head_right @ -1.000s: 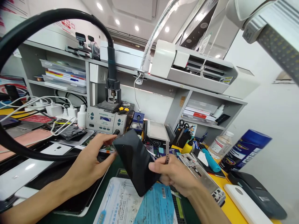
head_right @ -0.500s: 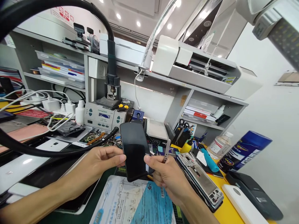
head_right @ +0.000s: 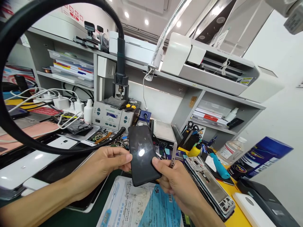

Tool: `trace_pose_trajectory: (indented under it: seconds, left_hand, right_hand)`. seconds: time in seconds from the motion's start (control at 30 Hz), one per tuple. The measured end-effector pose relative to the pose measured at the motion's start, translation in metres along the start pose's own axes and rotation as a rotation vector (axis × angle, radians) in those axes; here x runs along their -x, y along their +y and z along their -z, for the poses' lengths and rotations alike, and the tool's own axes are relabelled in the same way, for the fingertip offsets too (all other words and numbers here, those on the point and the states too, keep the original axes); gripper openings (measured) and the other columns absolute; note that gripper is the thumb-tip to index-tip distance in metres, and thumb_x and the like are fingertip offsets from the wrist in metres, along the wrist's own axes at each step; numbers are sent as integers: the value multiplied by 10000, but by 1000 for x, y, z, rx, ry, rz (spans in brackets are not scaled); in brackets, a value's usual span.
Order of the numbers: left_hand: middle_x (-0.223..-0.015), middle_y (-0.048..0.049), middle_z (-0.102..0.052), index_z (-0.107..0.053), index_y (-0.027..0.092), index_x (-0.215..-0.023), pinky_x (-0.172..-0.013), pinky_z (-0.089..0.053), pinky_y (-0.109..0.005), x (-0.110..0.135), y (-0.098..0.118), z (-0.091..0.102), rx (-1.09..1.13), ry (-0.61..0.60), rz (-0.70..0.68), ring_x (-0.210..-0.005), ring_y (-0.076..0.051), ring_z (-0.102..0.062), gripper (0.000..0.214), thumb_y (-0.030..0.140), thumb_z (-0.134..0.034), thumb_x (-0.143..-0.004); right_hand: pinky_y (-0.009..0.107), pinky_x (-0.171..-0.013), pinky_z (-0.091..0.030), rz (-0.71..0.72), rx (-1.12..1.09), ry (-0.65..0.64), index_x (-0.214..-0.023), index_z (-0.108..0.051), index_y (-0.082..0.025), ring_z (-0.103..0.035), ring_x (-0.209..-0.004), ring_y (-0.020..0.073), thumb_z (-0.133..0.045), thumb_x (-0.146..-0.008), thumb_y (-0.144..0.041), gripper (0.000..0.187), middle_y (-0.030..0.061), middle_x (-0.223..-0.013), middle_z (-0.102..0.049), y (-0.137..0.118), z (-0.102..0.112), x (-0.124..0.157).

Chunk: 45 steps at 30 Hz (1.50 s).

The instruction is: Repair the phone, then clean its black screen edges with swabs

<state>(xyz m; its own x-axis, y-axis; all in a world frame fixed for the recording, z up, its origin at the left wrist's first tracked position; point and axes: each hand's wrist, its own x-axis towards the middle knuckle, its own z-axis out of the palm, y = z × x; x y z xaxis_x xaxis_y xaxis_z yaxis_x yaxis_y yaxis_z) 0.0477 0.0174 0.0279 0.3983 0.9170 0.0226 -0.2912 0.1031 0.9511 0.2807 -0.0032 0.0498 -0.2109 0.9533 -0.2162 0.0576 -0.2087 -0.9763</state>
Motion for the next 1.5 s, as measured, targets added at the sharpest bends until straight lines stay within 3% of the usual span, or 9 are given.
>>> trace_pose_trajectory:
  seconds: [0.3, 0.57, 1.03, 1.17, 1.3, 1.5]
  left_hand:
    - [-799, -52, -736, -761, 155, -740, -795, -483, -277, 2, 1, 0, 76, -13, 33, -757, -152, -624, 261, 398, -779, -833]
    - [-801, -55, -746, -762, 146, -756, -764, -486, -262, 1, 0, 1, 110, -6, 42, -731, -139, -624, 263, 396, -794, -830]
    - [-760, -67, -706, -729, 118, -723, -671, -524, -260, -6, -5, 5, 302, 7, 183, -667, -132, -608, 268, 353, -803, -828]
    - [-743, -76, -694, -728, 101, -730, -644, -531, -268, -6, -6, 6, 308, 18, 209, -647, -137, -598, 250, 319, -794, -833]
    - [-728, -68, -681, -712, 105, -720, -631, -518, -260, -6, -5, 5, 290, 15, 212, -628, -130, -579, 253, 319, -789, -833]
    - [-702, -59, -669, -669, 128, -711, -652, -475, -275, -1, 4, 0, 208, -45, 104, -624, -139, -561, 248, 335, -724, -836]
  right_hand:
    - [225, -409, -82, -77, -67, -45, -606, -293, -239, -116, -435, 39, -767, -843, -573, 626, -139, -510, -205, 2, 0, -1]
    - [198, -379, -80, -134, -171, -72, -589, -264, -242, -81, -408, 20, -839, -776, -543, 675, -164, -470, -167, 2, -1, -5]
    - [162, -355, -101, -224, -264, -83, -612, -268, -242, -94, -390, 14, -890, -722, -514, 688, -172, -442, -176, 2, -4, 0]
    - [154, -344, -118, -244, -278, -82, -610, -368, -224, -98, -382, 11, -884, -737, -500, 599, -175, -427, -196, 1, -4, 2]
    - [142, -335, -120, -240, -309, -106, -638, -408, -217, -90, -378, 8, -886, -747, -484, 559, -180, -419, -205, 1, -5, 3]
    - [119, -339, -145, -223, -403, -250, -620, -304, -225, -87, -383, 5, -869, -806, -394, 618, -170, -451, -206, 2, 2, 3]
